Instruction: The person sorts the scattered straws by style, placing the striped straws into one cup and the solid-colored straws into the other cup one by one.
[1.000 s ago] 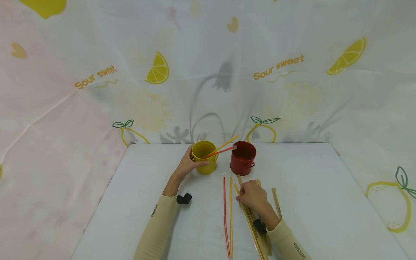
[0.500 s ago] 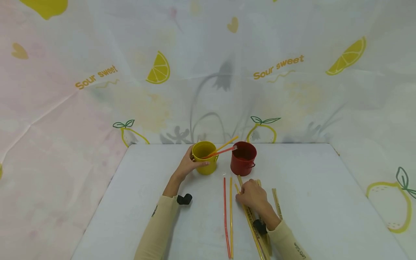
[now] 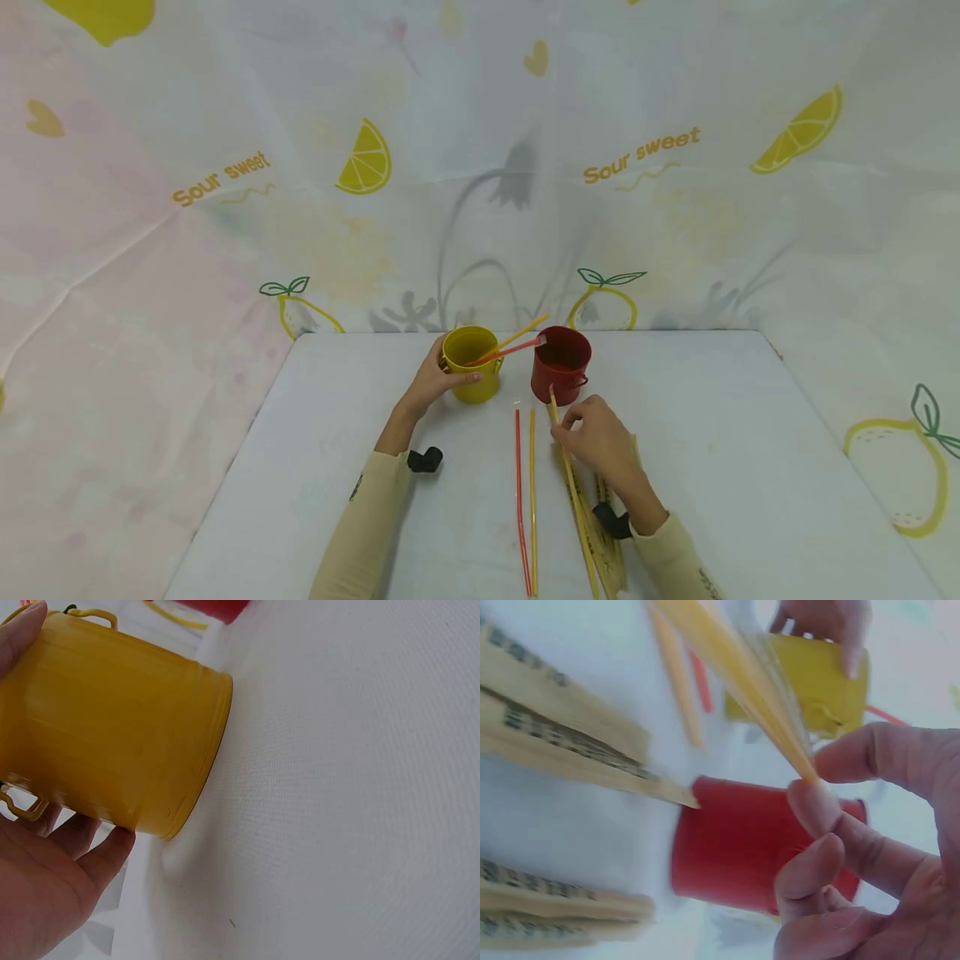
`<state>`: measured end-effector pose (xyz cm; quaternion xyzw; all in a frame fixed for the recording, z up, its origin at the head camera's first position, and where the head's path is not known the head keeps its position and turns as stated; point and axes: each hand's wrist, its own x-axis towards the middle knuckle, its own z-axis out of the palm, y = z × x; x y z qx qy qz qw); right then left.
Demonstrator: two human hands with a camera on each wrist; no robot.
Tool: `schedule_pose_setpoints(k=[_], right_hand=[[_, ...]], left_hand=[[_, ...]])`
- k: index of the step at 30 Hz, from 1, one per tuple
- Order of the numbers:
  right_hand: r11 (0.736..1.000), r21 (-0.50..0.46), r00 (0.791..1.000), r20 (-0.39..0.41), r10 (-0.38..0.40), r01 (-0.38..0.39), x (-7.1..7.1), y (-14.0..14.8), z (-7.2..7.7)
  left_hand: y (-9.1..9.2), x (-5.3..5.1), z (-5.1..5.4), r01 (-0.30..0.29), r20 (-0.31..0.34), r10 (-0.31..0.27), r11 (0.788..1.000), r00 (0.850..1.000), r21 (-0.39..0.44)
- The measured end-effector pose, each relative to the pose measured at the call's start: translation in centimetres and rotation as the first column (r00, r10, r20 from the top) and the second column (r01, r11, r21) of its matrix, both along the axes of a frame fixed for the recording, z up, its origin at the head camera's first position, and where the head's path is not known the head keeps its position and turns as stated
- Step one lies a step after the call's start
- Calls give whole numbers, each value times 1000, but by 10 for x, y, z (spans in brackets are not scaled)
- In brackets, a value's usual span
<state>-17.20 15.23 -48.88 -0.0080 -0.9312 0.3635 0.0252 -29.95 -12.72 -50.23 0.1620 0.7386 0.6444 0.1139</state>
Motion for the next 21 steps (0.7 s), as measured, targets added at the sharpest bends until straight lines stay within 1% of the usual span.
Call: schedule_pose_setpoints(k=[3, 5, 7, 9, 12, 16, 19, 21], right_hand=[[999, -28, 998, -46, -31, 29, 1, 3, 10], [997, -56, 994, -95, -56, 51, 3, 3, 17], [994, -83, 985, -156, -78, 65, 4, 4, 24], [991, -108, 971, -216, -104, 82, 6, 4, 31], [984, -141, 939, -311, -150, 110, 7, 5, 41], [968, -209, 876, -431, -217, 138, 6, 6, 53], [955, -257, 833, -489, -259, 146, 5, 6, 60], [945, -292, 809, -514, -283, 145, 5, 5, 64]], left_hand=[[0, -1, 1, 0, 0, 0, 1000, 1000, -4], [0, -1, 1, -3, 3, 3, 1000, 1000, -8], [0, -1, 1, -3, 5, 4, 1000, 1000, -12], [0, 0, 1, -6, 7, 6, 1000, 1000, -12], [0, 0, 1, -5, 10, 5, 1000, 1000, -11], [0, 0, 1, 1, 9, -1, 1000, 1000, -12], [0, 0, 1, 4, 5, -4, 1000, 1000, -13], [0, 0, 1, 2, 4, -2, 1000, 1000, -14]])
